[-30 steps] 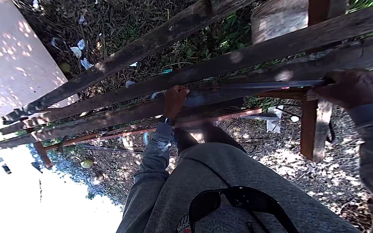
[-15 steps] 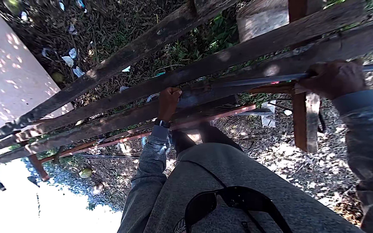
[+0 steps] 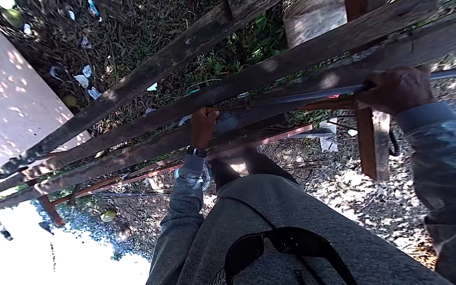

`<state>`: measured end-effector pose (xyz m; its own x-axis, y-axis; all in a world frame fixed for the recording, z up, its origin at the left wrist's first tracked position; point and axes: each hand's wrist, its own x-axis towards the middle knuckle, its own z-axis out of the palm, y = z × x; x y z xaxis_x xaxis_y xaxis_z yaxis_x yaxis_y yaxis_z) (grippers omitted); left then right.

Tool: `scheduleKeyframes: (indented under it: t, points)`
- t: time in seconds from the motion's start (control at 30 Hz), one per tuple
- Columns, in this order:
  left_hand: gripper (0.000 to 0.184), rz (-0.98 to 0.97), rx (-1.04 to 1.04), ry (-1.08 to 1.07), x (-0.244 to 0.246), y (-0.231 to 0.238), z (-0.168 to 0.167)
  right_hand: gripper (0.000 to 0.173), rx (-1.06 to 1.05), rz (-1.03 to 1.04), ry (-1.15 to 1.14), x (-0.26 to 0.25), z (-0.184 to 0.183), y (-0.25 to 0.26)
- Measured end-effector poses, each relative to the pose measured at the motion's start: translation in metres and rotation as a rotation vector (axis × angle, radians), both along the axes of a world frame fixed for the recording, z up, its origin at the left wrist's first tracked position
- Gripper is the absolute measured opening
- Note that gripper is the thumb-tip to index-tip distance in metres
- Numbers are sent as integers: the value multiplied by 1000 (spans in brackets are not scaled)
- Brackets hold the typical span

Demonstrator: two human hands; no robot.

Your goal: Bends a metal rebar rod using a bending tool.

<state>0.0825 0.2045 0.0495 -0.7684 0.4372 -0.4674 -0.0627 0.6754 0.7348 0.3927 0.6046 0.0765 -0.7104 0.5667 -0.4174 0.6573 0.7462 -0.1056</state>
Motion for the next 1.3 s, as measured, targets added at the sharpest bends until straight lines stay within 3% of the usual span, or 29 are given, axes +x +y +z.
scheduleKeyframes:
  t: [0.63,0.83,1.07,1.3]
  points:
    - [22,-34,6,25,-1,-4,-4,44,90,-106,16,12,-10,-35]
    - [24,-84,1,40,-5,-5,-4,43,121,-246,17,24,-17,-71]
    - [23,-130,139,50,-4,-14,-9,46,99,-508,50,68,-45,-170]
    - [25,-195,181,-127,-22,-16,-8,46,145,-551,89,64,-34,-182]
